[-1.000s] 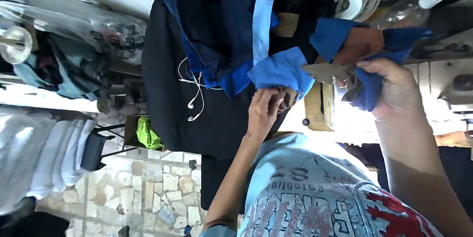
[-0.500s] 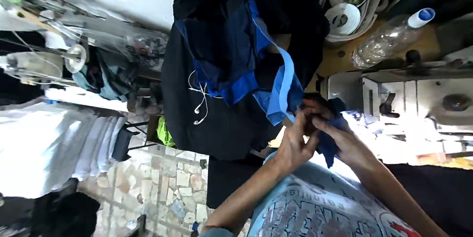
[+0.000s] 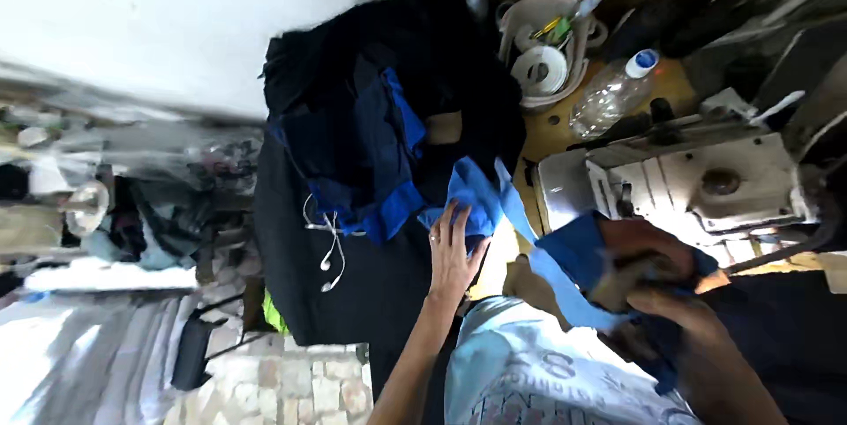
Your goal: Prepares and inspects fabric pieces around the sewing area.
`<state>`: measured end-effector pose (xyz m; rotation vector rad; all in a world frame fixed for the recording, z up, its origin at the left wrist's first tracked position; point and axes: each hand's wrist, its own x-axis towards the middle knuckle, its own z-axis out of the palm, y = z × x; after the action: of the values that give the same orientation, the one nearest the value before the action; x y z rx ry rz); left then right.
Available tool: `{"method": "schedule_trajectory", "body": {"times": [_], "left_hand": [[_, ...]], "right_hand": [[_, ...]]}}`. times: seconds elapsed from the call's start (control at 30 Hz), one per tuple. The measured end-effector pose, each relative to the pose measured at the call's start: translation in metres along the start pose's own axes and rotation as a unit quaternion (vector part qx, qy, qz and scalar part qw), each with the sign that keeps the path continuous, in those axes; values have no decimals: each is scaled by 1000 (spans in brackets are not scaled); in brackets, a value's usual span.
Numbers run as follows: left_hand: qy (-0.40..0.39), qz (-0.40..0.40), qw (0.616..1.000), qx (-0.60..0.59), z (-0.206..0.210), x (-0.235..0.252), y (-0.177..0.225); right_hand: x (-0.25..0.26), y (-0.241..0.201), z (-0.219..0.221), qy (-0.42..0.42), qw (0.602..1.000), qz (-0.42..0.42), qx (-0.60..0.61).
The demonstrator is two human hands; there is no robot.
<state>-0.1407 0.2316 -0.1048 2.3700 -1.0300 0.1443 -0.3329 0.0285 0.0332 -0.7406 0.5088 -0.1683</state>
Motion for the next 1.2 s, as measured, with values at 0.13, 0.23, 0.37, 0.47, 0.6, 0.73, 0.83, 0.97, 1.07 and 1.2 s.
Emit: {"method": "schedule_trajectory", "body": {"times": [0.13,0.23,0.37,0.47,0.6,0.73,0.83,0.97,1.07,1.2], "left_hand": [[24,50,988,-142,-14,14,29],[-139,133,931,-312,-32,31,67],[-323,182,859,-355,-48,44,96],[-305,33,843,-441,-36,35,76],[-336,-104,777,-522,-40,26,68],[-418,-200,664,-587,-42,8,96],[-411,-146,678,-592,-46,20,119],[-426,78,748,-502,-50,30,141],[-387,277,788,-390,-40,31,168],[-357,432,774,-295,-28,30,216]], "right_hand": [[-15,-16,5,-69,989,-133,-16],[-12,0,15,-33,991,-130,-10],[-28,21,20,12,993,-121,7],[-53,26,1,131,987,-86,-25],[-51,44,1,214,977,-25,-1],[-27,41,4,85,987,-77,-112],[-36,50,-3,168,916,-270,-247],[-43,85,2,299,826,-420,-227],[-77,83,-4,310,856,-407,-78],[-145,76,-34,344,857,-379,65]]}}
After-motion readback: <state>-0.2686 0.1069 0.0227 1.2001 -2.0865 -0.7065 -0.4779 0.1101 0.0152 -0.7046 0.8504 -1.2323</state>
